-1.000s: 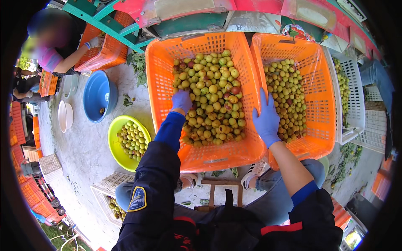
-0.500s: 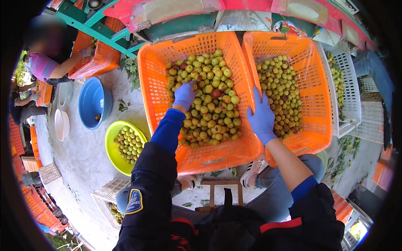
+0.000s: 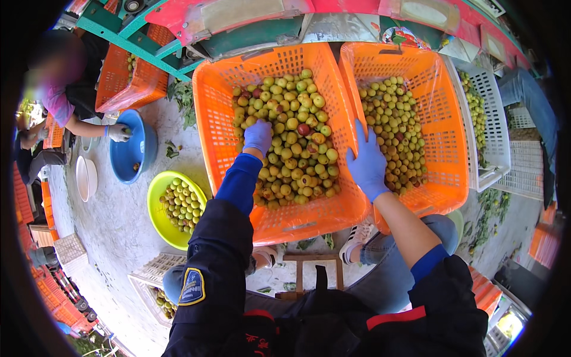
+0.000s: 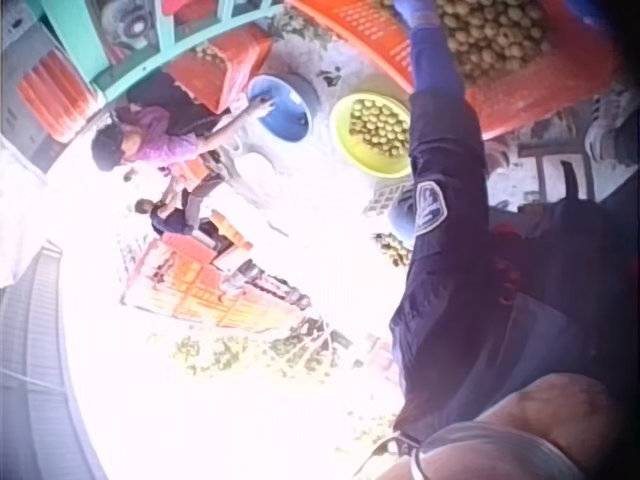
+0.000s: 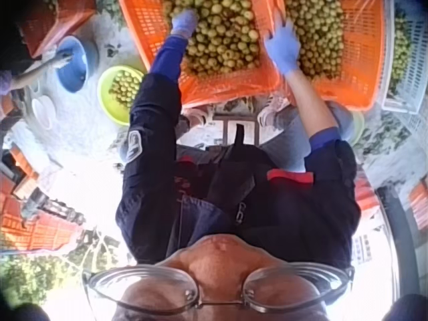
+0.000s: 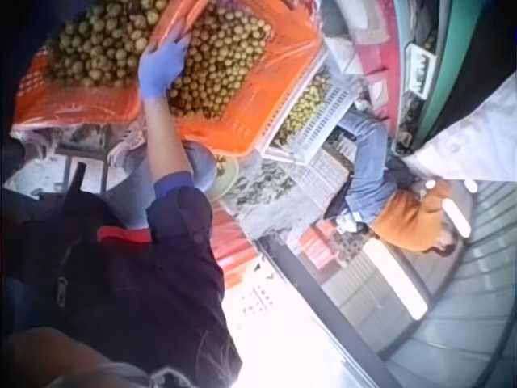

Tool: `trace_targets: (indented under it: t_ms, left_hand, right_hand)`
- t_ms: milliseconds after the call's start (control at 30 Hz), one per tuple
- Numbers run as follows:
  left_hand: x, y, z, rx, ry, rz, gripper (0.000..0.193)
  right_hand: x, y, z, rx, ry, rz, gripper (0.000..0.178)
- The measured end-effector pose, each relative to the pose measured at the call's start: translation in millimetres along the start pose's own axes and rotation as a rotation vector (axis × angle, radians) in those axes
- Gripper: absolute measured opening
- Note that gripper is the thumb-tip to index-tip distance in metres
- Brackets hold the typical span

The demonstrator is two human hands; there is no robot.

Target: The person sorts small green-yellow fruits from two orange baskets into a yellow bowl, picking them one by one and occasionally tossing them. The person wears blue gloves and works at a low height with multiple baskets and bowls nearby.

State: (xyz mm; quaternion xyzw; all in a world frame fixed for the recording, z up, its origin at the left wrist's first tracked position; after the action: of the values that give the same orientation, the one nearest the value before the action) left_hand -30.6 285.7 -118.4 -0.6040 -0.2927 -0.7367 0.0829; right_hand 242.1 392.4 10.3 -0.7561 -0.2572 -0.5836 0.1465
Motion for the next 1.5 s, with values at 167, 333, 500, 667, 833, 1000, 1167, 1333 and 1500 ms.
trace_targets:
  t_ms: [167,333,500,667,833,1000,1167,1333,1500]
  left_hand:
    - [29.8,46.8,-36.4,0.150,0.873,-0.155,0.058]
    - [96.9,148.1,-103.4,0.228,1.095,-0.315,0.039]
    - [123.3,252.7,-200.4,0.499,1.067,-0.265,0.046]
    - [16.3,318.2,-325.4,0.573,0.677,-0.272,0.074]
    - [123.3,228.3,-180.0,0.027,0.104,0.362,0.036]
    - [50.3,165.8,-11.9,-0.295,0.499,0.106,0.024]
    - [-54.0,101.4,30.2,-0.256,0.185,0.181,0.037]
    - [-57.5,97.4,53.8,-0.249,-0.015,0.204,0.044]
    - [-65.2,85.0,60.9,-0.183,-0.177,0.129,0.038]
  right_hand:
    - [2.7,1.2,-3.0,0.007,0.011,0.011,0.076]
    - [-6.9,3.1,9.5,-0.007,0.052,0.018,0.076]
    - [-0.7,2.3,2.2,0.014,0.078,0.049,0.073]
    - [-3.5,1.0,-1.4,-0.013,0.054,-0.011,0.075]
    - [-0.9,1.8,10.2,-0.021,0.106,0.029,0.073]
    - [-4.0,-0.1,5.0,-0.005,0.095,0.017,0.072]
    - [-0.4,-2.8,-4.8,0.010,0.056,0.012,0.075]
    - [-2.8,-3.3,4.3,-0.049,0.037,-0.033,0.076]
    - [-3.1,0.5,3.3,-0.041,0.037,-0.023,0.075]
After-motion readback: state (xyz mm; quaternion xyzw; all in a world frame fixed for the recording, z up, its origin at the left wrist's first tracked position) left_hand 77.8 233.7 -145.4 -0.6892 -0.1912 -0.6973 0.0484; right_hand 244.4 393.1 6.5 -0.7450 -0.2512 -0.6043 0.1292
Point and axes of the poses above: each hand's wrist, its own y-axis away from the middle knuckle, its own x-axis out of the back of the hand, z = x × y, the point moved 9 cm from there along -y, towards the middle knuckle, and after that the axes turned 3 degrees about z, right-handed, at the moved point
